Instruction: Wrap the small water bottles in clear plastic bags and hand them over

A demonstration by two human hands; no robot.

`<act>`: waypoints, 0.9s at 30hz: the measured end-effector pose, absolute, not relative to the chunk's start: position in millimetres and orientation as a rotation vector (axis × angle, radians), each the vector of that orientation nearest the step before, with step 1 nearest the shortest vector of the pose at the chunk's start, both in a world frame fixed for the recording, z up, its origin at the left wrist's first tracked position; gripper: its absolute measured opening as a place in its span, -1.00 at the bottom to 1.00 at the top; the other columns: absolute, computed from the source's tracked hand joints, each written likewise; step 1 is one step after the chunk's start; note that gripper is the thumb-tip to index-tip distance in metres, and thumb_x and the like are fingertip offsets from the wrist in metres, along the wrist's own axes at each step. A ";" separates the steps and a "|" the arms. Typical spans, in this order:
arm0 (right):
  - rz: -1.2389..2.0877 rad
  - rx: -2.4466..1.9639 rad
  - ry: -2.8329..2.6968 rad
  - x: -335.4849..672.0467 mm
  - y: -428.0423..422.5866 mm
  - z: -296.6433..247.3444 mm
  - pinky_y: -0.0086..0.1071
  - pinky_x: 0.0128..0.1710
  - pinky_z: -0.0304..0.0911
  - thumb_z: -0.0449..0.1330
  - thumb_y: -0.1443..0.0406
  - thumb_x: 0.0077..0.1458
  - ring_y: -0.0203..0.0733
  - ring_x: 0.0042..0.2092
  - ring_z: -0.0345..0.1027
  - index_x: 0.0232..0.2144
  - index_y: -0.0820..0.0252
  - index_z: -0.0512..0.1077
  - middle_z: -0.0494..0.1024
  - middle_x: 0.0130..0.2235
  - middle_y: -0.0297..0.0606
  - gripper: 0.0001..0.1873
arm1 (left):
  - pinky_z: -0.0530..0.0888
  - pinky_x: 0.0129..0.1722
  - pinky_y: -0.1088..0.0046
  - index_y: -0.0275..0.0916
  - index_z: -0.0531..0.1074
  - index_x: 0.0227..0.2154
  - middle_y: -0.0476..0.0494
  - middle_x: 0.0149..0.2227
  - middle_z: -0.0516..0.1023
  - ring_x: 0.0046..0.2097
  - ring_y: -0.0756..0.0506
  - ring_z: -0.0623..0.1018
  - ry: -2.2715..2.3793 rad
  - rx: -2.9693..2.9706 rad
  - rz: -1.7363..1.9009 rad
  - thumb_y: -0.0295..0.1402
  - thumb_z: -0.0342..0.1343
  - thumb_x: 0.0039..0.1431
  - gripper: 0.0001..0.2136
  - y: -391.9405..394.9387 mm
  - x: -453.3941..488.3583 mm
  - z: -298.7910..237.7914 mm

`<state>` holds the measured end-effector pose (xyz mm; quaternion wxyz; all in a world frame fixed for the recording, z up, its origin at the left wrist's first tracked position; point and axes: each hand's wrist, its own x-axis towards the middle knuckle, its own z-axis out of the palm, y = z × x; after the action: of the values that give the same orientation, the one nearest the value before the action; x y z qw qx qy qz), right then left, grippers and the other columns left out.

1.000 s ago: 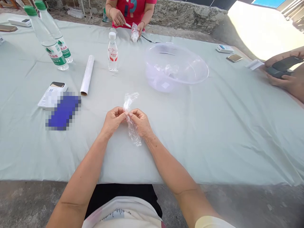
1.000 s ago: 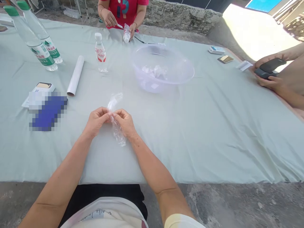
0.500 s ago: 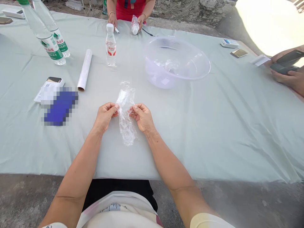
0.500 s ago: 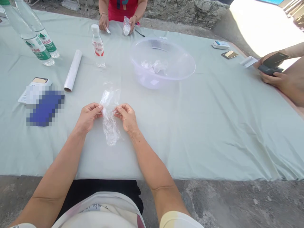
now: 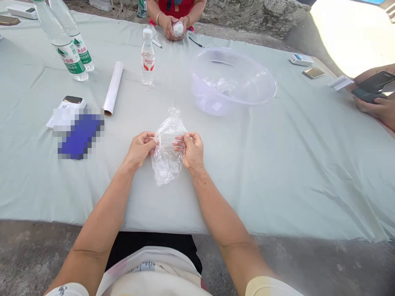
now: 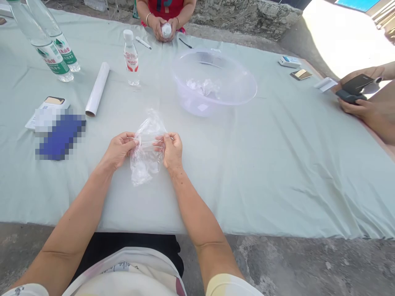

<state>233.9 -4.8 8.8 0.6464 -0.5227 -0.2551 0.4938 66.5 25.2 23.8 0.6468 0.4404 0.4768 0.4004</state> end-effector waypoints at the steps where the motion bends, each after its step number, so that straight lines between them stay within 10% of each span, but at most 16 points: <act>1: 1.080 -1.227 -0.557 238.4 -3.5 8.9 -0.48 -0.55 0.30 0.30 0.00 0.04 -0.35 -0.48 0.44 -0.35 0.05 0.19 0.54 -0.40 -0.46 -0.59 | 0.35 -0.53 0.50 -0.25 0.46 -0.38 -0.02 -0.46 0.52 -0.50 0.03 0.44 1.123 0.955 0.948 -0.39 0.30 -0.14 -0.79 27.7 64.6 23.5; 11: 0.845 -1.538 -0.652 259.8 -6.6 16.1 -0.46 -0.61 0.11 0.06 0.18 0.24 -0.43 -0.67 0.12 -0.31 0.03 0.16 0.50 -0.46 -0.51 -0.86 | 0.48 -0.36 0.50 -0.16 0.39 -0.25 -0.02 -0.26 0.47 -0.31 0.01 0.55 1.296 1.113 1.599 -0.42 0.12 0.13 -0.88 31.9 50.7 36.7; 20: 0.758 -1.721 -0.930 250.9 -8.0 7.3 -0.42 -0.57 0.19 0.00 0.17 0.25 -0.35 -0.65 0.18 -0.30 0.04 0.17 0.52 -0.47 -0.50 -0.89 | 0.45 0.07 0.16 -0.22 0.47 -0.09 -0.27 0.02 0.56 0.10 -0.20 0.53 0.993 2.533 0.477 -0.59 -0.04 0.23 -0.71 0.9 90.2 13.2; 27: 0.696 -1.865 -0.979 272.3 -3.2 5.5 -0.38 -0.40 0.20 -0.01 0.22 0.25 -0.22 -0.42 0.40 -0.31 0.03 0.20 0.50 -0.49 -0.44 -0.92 | 0.08 0.38 -0.03 -0.19 0.32 0.22 -0.34 0.40 0.18 0.41 -0.26 0.20 1.402 2.455 0.078 -0.18 0.10 0.30 -0.53 10.2 40.7 38.4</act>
<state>272.3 -3.2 5.5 0.4456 -0.7527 -0.3951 0.2808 40.7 10.2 38.4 0.1561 0.8575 0.4895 0.0273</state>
